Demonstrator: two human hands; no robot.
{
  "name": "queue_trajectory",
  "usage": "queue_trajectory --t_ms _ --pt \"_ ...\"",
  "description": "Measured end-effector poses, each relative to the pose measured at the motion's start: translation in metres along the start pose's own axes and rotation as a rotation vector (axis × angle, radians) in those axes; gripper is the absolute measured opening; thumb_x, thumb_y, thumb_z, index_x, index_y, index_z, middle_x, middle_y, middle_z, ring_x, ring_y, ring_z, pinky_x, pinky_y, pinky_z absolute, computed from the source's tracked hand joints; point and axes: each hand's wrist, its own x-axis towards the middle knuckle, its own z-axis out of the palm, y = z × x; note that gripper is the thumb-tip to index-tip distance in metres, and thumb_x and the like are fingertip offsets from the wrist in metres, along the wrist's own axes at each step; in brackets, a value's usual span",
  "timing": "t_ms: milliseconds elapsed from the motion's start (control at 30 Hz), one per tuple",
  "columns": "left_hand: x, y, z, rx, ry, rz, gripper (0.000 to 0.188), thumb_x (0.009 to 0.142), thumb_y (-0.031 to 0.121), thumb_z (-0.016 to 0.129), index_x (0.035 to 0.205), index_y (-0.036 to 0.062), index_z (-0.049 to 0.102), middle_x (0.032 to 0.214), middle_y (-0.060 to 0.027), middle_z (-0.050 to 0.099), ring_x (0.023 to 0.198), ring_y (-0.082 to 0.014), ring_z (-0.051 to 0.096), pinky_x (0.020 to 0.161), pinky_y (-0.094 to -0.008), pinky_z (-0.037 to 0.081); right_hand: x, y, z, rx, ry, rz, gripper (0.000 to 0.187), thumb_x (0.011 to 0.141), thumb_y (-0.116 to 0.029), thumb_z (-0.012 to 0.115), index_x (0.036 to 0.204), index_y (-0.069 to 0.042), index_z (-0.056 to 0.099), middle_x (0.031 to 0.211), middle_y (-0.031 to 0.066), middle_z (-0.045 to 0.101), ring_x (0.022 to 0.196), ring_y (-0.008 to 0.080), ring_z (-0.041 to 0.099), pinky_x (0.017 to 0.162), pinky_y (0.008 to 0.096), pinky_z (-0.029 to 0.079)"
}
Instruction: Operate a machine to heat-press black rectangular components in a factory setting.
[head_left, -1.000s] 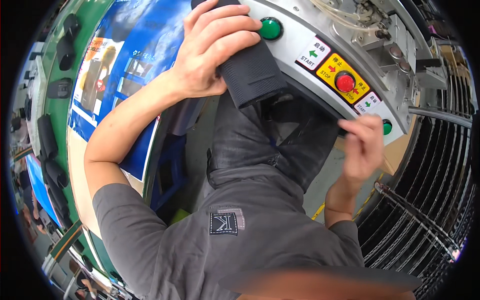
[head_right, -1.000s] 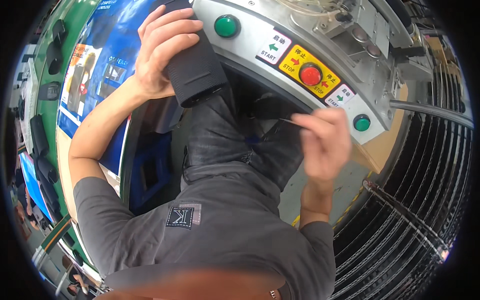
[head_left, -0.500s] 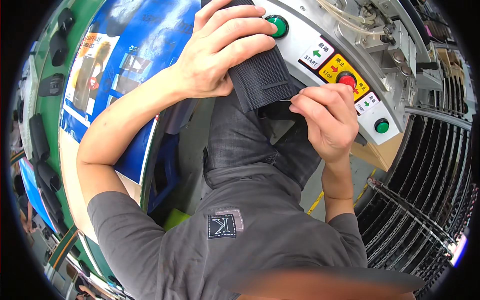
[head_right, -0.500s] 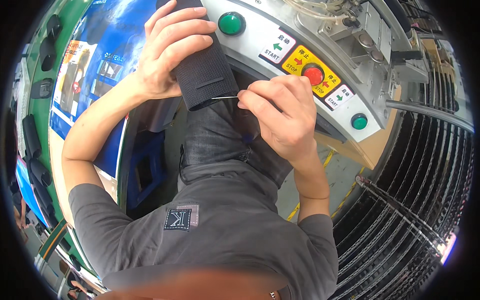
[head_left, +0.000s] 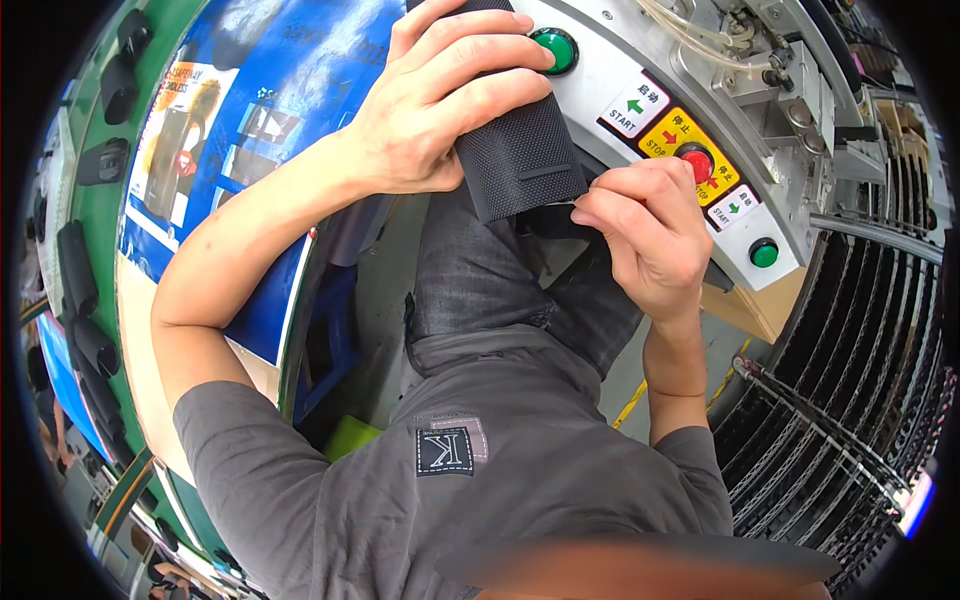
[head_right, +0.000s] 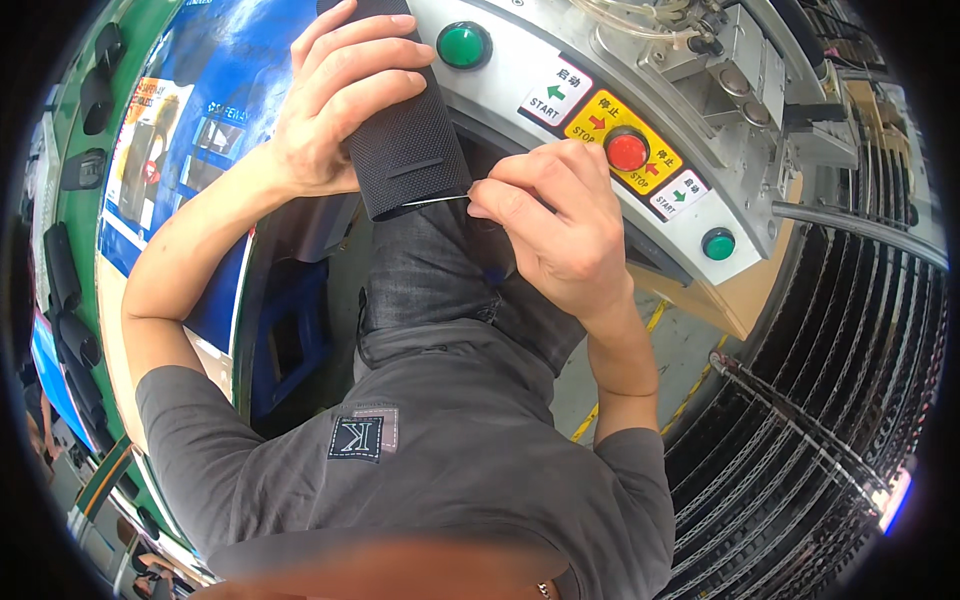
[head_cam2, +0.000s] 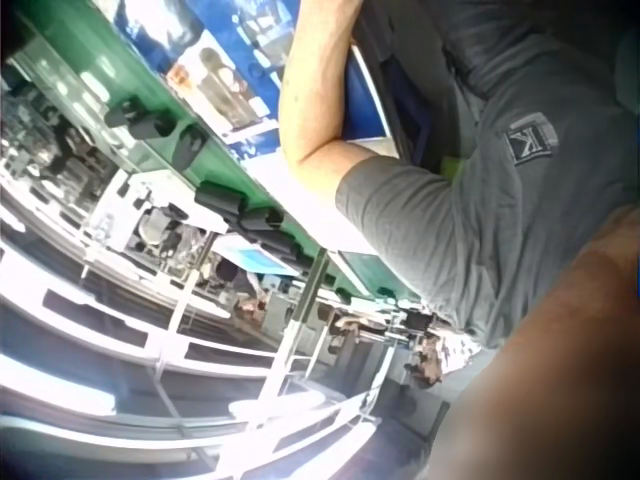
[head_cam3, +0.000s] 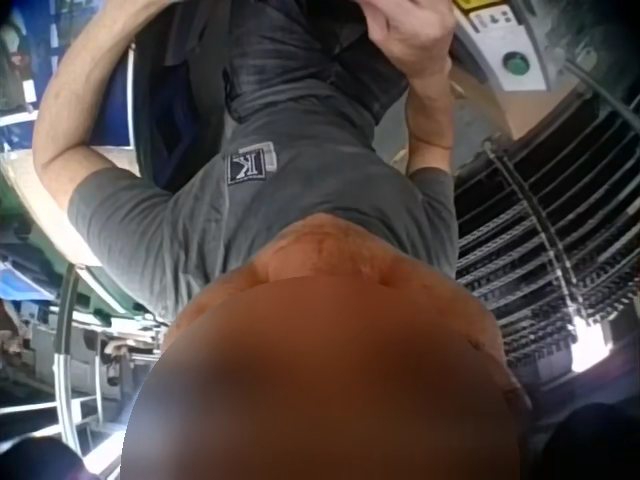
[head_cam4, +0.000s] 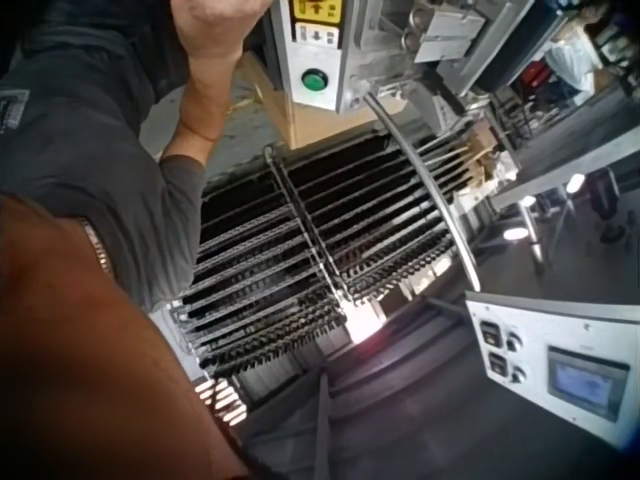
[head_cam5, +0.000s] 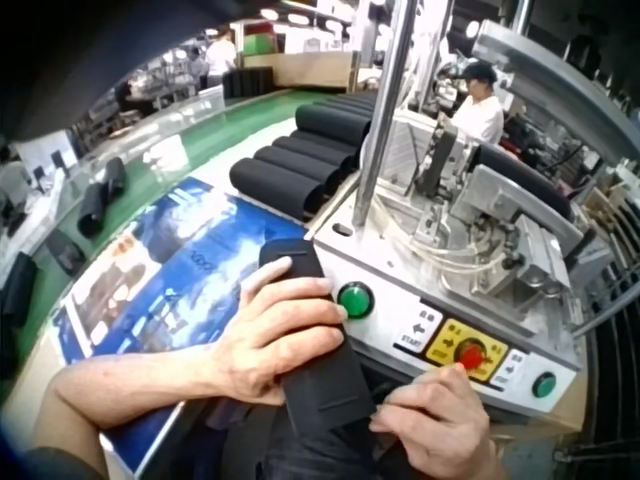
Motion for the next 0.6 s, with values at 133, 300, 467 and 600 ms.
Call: queue_trajectory --t_ms 133,300,467,600 --pt "0.0 -0.003 -0.001 -0.007 -0.01 -0.005 0.035 0.1 0.028 0.075 0.125 0.0042 0.074 0.133 -0.0149 0.074 0.131 -0.0391 0.068 0.125 -0.0607 0.035 -0.002 -0.004 0.005 0.045 0.006 0.05 0.017 0.08 0.004 0.084 0.094 -0.005 0.078 0.1 0.0027 0.07 0.086 0.0208 0.057 0.081 0.0359 0.048" --pt "0.002 -0.009 -0.006 -0.017 -0.021 -0.009 0.035 0.1 0.028 0.075 0.125 0.0042 0.074 0.133 -0.0148 0.074 0.131 -0.0391 0.067 0.125 -0.0607 0.035 -0.005 -0.011 0.007 0.093 0.005 0.152 0.019 0.081 0.007 0.084 0.095 -0.004 0.077 0.098 0.0045 0.069 0.084 0.0219 0.058 0.079 0.0355 0.05" --pt "0.004 -0.007 -0.005 -0.028 -0.031 -0.012 0.035 0.099 0.028 0.075 0.125 0.0042 0.074 0.132 -0.0147 0.074 0.131 -0.039 0.067 0.125 -0.0607 0.035 -0.012 -0.014 0.012 0.142 0.008 0.3 0.019 0.082 0.007 0.083 0.095 -0.004 0.075 0.096 0.0054 0.069 0.083 0.0219 0.058 0.076 0.0342 0.051" --pt "0.004 -0.006 -0.003 -0.04 -0.036 -0.013 0.035 0.099 0.028 0.075 0.125 0.0042 0.074 0.132 -0.0146 0.074 0.132 -0.0389 0.067 0.125 -0.0606 0.035 -0.019 -0.008 0.019 0.198 0.026 0.315 0.018 0.083 0.007 0.083 0.094 -0.004 0.073 0.093 0.0058 0.069 0.082 0.0213 0.059 0.073 0.0328 0.05"
